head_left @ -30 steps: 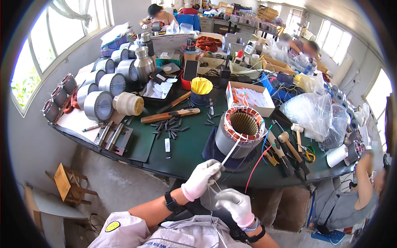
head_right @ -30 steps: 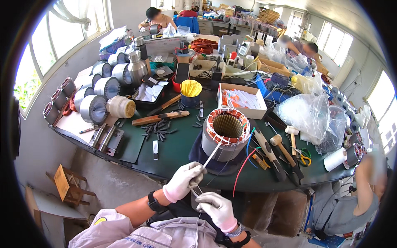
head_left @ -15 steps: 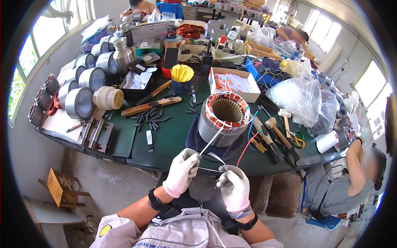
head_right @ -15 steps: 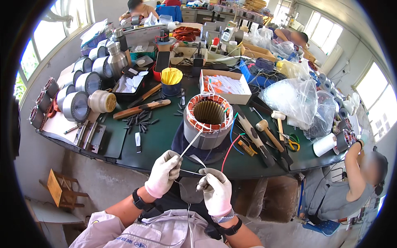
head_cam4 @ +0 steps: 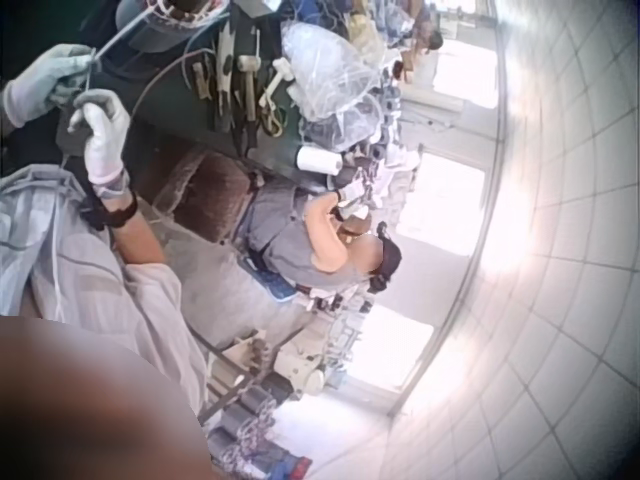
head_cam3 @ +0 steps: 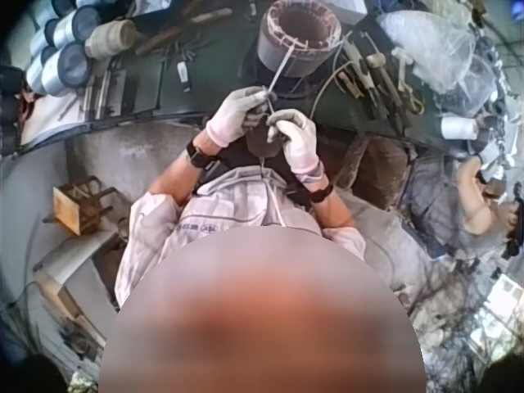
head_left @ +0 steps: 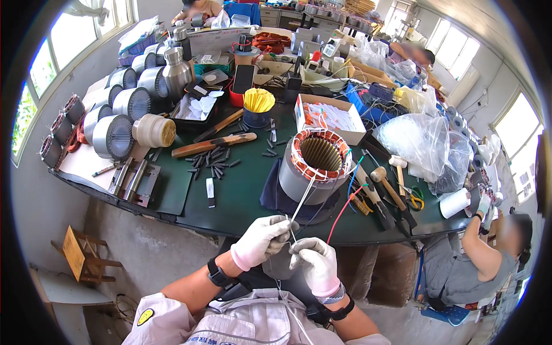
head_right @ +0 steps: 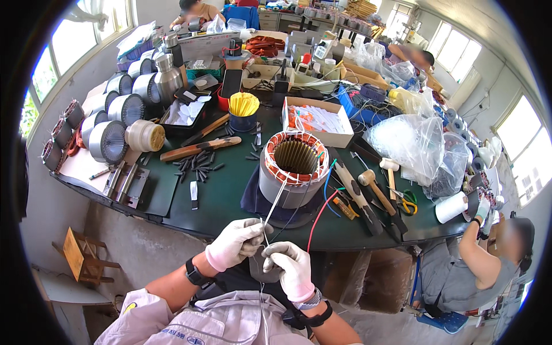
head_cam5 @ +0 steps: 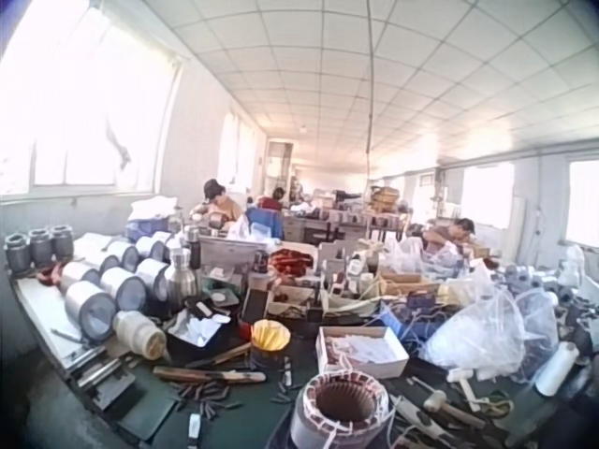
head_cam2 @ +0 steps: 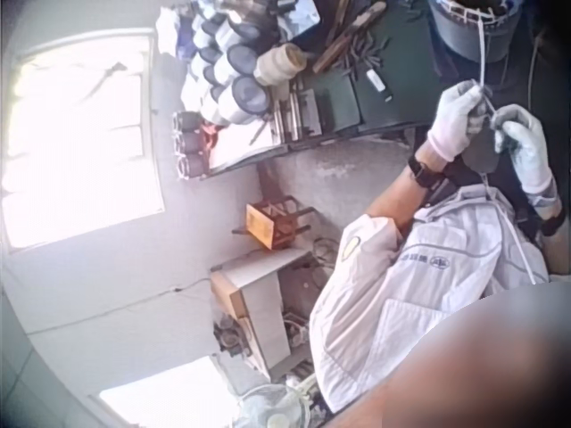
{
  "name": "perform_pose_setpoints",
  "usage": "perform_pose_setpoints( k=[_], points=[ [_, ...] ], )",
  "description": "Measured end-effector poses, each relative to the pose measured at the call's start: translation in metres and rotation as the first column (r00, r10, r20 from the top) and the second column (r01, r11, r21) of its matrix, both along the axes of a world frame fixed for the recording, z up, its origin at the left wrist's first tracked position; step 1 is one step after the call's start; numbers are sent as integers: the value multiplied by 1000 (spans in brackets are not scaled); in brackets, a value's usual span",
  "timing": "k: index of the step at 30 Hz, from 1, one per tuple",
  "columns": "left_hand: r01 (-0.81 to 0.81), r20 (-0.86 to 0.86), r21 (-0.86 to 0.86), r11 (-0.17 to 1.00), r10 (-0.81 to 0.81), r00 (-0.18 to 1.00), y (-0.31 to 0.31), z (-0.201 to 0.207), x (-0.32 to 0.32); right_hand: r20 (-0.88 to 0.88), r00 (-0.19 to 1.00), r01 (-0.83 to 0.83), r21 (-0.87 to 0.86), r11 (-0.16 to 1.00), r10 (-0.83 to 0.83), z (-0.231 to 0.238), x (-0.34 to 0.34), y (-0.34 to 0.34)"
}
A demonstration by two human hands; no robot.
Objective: Assembling and wiring components for industrial electric motors at a workbench.
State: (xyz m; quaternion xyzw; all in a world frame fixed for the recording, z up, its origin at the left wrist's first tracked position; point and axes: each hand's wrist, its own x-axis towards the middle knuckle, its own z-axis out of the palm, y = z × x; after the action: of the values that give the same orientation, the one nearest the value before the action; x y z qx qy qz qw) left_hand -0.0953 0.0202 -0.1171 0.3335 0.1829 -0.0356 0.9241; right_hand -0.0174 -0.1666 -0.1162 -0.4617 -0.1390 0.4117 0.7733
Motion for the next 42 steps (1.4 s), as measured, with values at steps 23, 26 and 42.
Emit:
perform_pose_setpoints(
  k=[23, 26, 42],
  points=[
    [-195, 205, 681, 706, 71, 976, -5, -2, -9, 373, 926, 180, -320, 930, -51, 18, 9, 21],
    [-262, 285, 661, 703, 88, 954, -10, -4, -12, 35, 999, -3, -196, 981, 10, 22, 13, 19],
    [-181, 116, 524, 832, 141, 983, -29, 22, -36, 992, -70, 421, 123, 899, -103, 36, -27, 4]
  ],
)
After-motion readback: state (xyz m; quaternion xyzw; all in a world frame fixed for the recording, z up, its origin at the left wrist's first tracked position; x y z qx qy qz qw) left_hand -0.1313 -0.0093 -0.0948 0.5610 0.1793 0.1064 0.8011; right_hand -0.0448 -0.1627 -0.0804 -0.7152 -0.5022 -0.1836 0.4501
